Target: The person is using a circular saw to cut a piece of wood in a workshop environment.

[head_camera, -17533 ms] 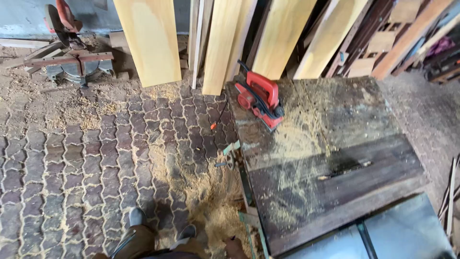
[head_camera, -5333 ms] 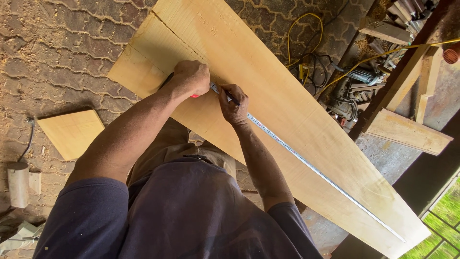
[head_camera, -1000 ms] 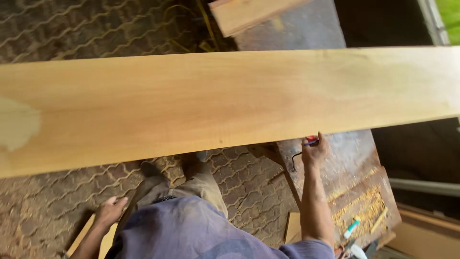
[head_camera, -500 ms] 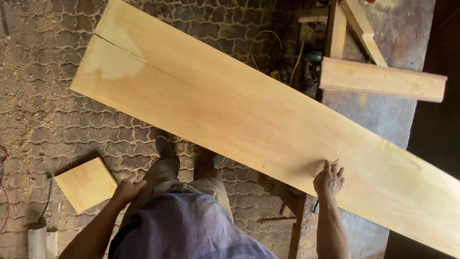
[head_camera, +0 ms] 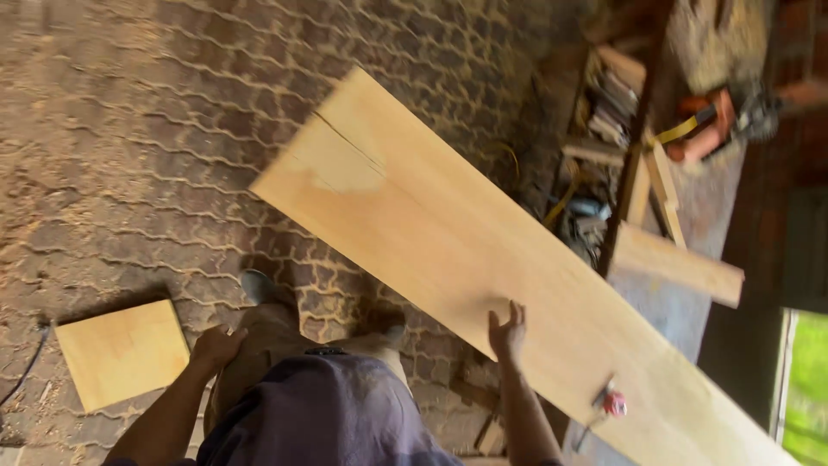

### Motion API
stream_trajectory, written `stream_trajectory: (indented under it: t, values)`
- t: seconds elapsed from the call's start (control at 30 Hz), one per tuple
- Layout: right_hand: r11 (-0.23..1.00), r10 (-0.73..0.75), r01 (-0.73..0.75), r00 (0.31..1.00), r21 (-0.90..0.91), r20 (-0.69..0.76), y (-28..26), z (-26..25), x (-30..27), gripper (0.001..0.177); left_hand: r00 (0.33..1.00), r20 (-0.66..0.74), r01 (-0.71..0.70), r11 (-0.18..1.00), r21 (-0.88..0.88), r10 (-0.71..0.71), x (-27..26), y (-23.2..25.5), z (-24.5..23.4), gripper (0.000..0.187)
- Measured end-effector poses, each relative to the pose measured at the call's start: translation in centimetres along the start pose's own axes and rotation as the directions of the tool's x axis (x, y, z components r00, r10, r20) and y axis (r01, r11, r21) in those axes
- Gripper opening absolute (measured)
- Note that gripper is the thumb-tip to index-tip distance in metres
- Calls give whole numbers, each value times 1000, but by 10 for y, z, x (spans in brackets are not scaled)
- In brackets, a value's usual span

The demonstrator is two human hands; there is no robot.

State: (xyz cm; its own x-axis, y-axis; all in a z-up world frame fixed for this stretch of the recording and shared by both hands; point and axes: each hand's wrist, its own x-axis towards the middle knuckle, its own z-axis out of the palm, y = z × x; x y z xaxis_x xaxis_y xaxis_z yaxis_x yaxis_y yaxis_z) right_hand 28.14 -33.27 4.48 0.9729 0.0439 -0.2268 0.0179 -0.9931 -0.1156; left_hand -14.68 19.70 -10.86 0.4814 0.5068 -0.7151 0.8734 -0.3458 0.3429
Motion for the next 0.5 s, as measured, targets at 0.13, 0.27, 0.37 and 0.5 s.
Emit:
stream_trajectory:
  t: [0.13,0.27,0.37,0.5]
  values:
    - [997,67,-67,998,-22,-17,-156,32,-9,90,994,-94,42,993,-112,-53,58,-60,-67,75]
    - [988,152,-151,985,24,-77,-247,41,20,88,948,-244,8,780,-626,-206,60,-80,-128,72]
    - [945,326,-320,938,64,-117,-277,60,50,87,964,41,187,560,-807,-263,68,-84,-157,44]
    - [849,528,-519,836,98,-147,-320,55,70,92,956,155,260,478,-839,-248,93,-87,-162,35]
